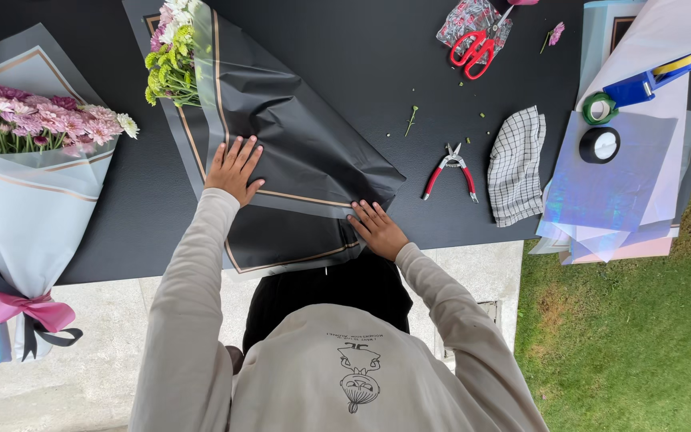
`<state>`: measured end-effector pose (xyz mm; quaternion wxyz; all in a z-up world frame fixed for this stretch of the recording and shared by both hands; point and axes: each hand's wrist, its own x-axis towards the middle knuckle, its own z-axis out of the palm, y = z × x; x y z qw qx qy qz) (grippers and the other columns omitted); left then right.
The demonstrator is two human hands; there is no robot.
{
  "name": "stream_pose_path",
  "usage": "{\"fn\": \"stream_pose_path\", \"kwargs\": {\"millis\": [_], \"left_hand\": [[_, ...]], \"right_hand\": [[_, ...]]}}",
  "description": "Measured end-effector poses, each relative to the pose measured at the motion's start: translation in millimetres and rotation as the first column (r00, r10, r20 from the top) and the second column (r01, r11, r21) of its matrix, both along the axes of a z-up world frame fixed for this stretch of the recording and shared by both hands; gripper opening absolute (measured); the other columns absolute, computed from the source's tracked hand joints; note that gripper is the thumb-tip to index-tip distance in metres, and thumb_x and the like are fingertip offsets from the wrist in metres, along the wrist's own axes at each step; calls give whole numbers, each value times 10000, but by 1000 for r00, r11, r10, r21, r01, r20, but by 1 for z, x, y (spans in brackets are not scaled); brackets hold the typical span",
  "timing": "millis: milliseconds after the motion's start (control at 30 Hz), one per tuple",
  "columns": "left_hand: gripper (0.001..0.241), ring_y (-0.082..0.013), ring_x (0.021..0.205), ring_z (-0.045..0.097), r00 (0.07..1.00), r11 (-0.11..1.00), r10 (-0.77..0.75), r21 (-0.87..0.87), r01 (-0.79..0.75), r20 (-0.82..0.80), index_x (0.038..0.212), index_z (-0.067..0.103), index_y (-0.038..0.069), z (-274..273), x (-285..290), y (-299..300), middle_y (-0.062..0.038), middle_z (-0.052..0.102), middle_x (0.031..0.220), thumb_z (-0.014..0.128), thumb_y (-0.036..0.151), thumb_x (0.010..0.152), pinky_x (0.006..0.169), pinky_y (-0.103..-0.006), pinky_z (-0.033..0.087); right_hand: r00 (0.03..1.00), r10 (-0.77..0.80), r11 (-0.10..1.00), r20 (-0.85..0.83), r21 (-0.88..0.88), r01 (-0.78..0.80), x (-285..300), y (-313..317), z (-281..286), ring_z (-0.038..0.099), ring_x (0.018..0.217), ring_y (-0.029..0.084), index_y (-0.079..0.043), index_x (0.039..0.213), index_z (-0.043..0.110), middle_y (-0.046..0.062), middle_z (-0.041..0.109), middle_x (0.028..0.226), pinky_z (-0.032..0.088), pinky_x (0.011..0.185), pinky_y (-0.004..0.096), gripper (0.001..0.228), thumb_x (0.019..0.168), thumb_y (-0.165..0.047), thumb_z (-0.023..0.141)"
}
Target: The person wraps a bouquet of flowers in black paper, secures the paper with tape, and ties a pink ribbon around the base using scissors.
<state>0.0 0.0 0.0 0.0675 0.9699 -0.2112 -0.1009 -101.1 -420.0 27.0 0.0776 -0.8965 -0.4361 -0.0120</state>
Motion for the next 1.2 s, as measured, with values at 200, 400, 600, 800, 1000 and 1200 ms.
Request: {"fn": "stream_pose_path", "kwargs": {"millis": [200, 400, 600, 800, 1000, 1200], "left_hand": [[667, -300, 1393, 319, 989, 994, 53, 86, -65, 136, 1639, 275, 242, -7, 32, -9, -72, 300, 1534, 352, 536, 1045, 1117, -548, 287], [588, -277, 1300, 372, 999, 971, 25, 238, -33, 35, 1626, 250, 384, 18, 48, -1, 19, 212, 1621, 337, 449, 1047, 991, -470, 374], [518, -245, 1329, 357, 975, 982, 140, 152, -113, -175, 1511, 428, 432, 4, 73, 9, 112, 314, 1520, 344, 410, 1001, 1036, -463, 354], [546, -205, 1511, 308, 938, 982, 133, 167, -83, -319, 1507, 503, 451, 20, 94, 11, 114, 382, 1575, 330, 337, 1003, 1239, -450, 228], [549, -143, 1543, 292, 817, 969, 228, 42, -244, -530, 1467, 560, 467, 13, 118, 26, 183, 392, 1616, 258, 353, 1023, 1276, -470, 156], [684, -377, 1487, 394, 406, 707, 420, 12, -708, -812, 1489, 576, 173, 166, 144, -9, -196, 437, 1599, 378, 511, 929, 1222, -501, 235]], "right_hand": [[979, -19, 998, 203, 67, 6, -3, 5, 2, 496, 1400, 391, -92, 1382, 592, 228, 522, 1505, 349, 1182, 573, 381, 1007, -110, 530], [985, -169, 943, -25, 288, 169, 1, 11, 19, 607, 1300, 310, -57, 1207, 679, 181, 651, 1380, 378, 1176, 504, 333, 933, 6, 501], [867, -298, 799, -399, 393, 455, 10, -1, 28, 711, 1109, 306, -85, 1238, 686, 126, 754, 1153, 489, 1099, 445, 487, 771, 36, 622], [768, -435, 693, -470, 370, 619, 28, -7, 37, 760, 924, 270, -131, 1064, 782, 45, 787, 914, 594, 930, 402, 235, 870, -24, 702], [478, -567, 292, -671, 378, 878, 58, -43, -38, 540, 594, 164, -51, 731, 669, 118, 607, 570, 451, 595, 356, 269, 984, -143, 685], [279, -667, 141, -691, 251, 958, 110, -28, 15, 647, 700, 254, -57, 883, 730, 162, 644, 672, 486, 662, 409, 194, 976, -226, 711]]}}
